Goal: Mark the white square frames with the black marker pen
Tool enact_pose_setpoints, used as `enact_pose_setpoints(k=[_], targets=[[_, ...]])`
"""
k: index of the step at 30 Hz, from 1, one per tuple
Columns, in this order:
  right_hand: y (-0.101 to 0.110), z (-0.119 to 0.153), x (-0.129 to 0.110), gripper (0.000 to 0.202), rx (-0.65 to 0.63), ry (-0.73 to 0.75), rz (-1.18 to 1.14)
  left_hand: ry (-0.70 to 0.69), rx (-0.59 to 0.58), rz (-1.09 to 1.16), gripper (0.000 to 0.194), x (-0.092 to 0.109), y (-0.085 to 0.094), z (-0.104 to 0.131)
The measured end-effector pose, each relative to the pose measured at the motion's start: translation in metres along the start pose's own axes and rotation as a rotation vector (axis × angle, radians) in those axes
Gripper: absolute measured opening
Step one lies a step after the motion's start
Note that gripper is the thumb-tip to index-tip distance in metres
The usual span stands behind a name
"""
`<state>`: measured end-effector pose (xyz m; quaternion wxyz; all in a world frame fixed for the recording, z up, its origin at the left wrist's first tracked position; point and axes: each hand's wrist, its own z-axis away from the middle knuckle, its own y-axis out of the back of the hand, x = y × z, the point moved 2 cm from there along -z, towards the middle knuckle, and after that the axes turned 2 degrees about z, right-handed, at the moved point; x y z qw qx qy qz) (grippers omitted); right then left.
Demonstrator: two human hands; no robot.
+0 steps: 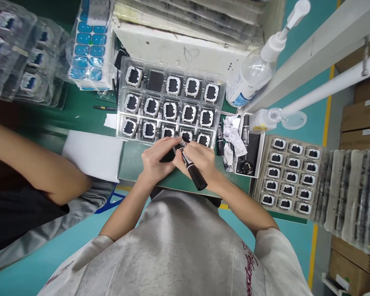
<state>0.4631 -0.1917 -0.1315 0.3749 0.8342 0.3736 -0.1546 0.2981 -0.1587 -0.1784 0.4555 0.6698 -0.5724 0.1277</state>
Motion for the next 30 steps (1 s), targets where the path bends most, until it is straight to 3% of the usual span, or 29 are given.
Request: enact_pose_setpoints(k=[9,15,17,20,30], targets=[[0.01,0.002,-0.001,0.016,0.075,-0.018,-0.143,0.131,0.028,0.124,0.037,0.009,0.007,-0.007],[0.027,-0.001,-0.008,0.017,-0.063,-0.266,-0.196,0.231,0.032,0.137,0.048,0.01,0.012,-0.007],[0.025,0.0,-0.008,0.018,-0.026,-0.276,-0.226,0.211,0.05,0.132,0.047,0.009,0.012,-0.007],[0.016,0.001,-0.004,0.025,0.044,-0.244,-0.277,0.189,0.053,0.117,0.044,0.007,0.011,-0.006],[0.01,-0.005,0.0,0.031,-0.018,0.021,-0.193,0.176,0.044,0.129,0.034,0.008,0.009,-0.008]])
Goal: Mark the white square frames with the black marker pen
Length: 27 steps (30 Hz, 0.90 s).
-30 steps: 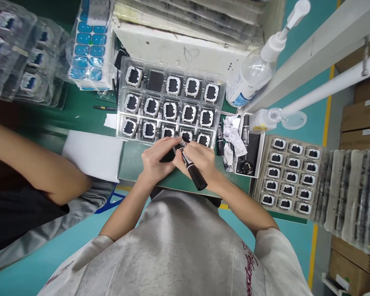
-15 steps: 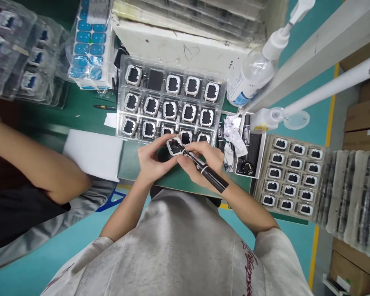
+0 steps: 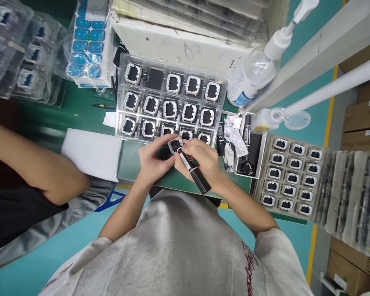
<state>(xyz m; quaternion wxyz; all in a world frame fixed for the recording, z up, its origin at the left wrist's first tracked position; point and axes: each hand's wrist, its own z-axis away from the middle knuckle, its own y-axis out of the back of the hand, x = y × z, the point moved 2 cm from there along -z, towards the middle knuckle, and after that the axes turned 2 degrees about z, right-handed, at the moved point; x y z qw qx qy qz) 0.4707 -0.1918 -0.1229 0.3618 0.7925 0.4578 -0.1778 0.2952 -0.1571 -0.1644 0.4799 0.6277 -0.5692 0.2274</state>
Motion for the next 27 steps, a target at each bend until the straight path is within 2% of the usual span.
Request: enact_pose_setpoints(k=[20,27], targets=[[-0.0008,0.0034,0.0043,0.019,-0.014,-0.018,0.075,-0.033,-0.02,-0.029,0.029,0.0016,-0.002,-0.0007],[-0.0016,0.0038,0.0043,0.022,-0.007,-0.024,0.037,-0.04,-0.013,-0.033,0.029,0.0009,-0.0028,-0.0007]])
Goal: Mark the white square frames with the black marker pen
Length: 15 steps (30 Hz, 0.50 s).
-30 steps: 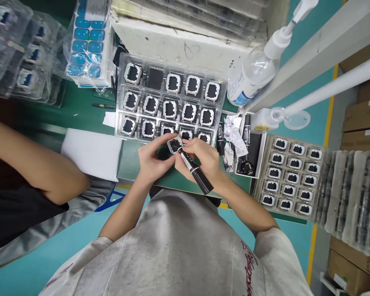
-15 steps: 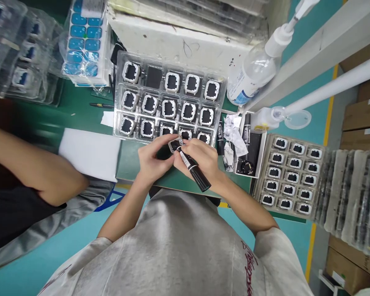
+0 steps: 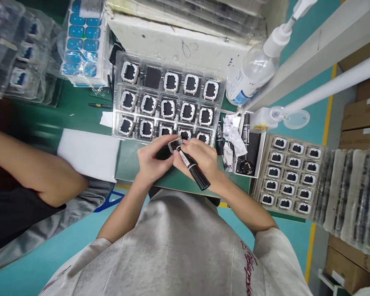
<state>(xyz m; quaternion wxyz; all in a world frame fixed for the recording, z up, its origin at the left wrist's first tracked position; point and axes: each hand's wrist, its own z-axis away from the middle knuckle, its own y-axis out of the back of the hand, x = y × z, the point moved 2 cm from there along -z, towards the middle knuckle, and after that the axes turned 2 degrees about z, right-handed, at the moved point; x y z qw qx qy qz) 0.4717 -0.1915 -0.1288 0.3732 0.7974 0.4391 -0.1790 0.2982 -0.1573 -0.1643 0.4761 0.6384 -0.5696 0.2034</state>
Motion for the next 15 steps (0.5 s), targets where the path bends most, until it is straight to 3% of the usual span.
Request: enact_pose_setpoints(k=[15], targets=[[0.0008,0.0009,0.0,0.021,-0.002,-0.072,-0.011,-0.046,-0.013,-0.032,0.032,-0.0059,-0.0021,0.005]])
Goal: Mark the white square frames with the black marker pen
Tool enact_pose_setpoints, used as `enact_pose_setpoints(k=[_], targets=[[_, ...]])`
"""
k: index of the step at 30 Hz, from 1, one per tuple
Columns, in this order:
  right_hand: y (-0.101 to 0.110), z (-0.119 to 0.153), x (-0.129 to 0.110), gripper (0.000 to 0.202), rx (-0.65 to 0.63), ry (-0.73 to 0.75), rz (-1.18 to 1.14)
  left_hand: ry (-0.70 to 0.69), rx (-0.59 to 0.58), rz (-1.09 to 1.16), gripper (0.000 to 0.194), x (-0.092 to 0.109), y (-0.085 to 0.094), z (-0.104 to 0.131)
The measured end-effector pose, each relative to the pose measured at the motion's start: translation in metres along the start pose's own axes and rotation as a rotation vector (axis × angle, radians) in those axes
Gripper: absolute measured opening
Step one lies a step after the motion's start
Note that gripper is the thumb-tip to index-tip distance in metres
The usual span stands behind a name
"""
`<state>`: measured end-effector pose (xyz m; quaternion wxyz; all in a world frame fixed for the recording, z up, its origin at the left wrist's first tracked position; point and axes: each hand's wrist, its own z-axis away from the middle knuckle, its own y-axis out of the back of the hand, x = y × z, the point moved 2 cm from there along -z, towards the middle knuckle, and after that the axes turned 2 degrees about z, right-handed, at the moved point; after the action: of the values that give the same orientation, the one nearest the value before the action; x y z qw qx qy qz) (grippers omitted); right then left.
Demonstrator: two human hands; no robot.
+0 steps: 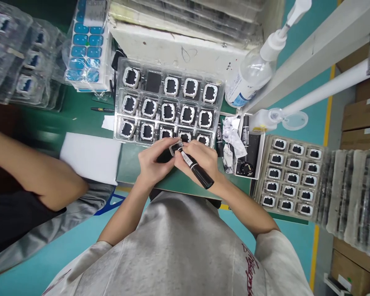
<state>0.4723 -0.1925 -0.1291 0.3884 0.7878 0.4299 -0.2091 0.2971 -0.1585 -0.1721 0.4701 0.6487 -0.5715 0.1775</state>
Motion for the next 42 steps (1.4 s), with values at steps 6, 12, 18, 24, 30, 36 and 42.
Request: enact_pose_setpoints(k=[6,12,18,24,30,36,42], targets=[[-0.002,0.0,-0.001,0.017,-0.004,0.036,0.01,-0.022,-0.006,0.023,0.034,0.0,0.001,-0.001],[-0.001,0.0,0.001,0.017,0.002,-0.012,-0.036,-0.037,0.004,0.033,0.036,0.001,0.001,-0.001],[-0.001,0.0,-0.001,0.018,-0.004,0.005,-0.024,-0.018,-0.008,0.025,0.033,0.002,0.001,0.0],[0.0,0.0,0.0,0.017,0.003,-0.011,-0.016,-0.018,0.001,0.04,0.033,0.004,0.001,-0.002],[0.005,0.0,-0.005,0.02,0.031,0.014,-0.058,0.106,0.019,0.063,0.035,0.006,0.004,-0.001],[0.009,0.0,-0.009,0.024,0.037,0.004,-0.081,0.128,0.037,0.132,0.045,0.005,0.005,-0.001],[0.009,-0.001,-0.01,0.024,0.037,-0.018,-0.097,0.109,0.045,0.093,0.043,0.006,0.004,-0.002]])
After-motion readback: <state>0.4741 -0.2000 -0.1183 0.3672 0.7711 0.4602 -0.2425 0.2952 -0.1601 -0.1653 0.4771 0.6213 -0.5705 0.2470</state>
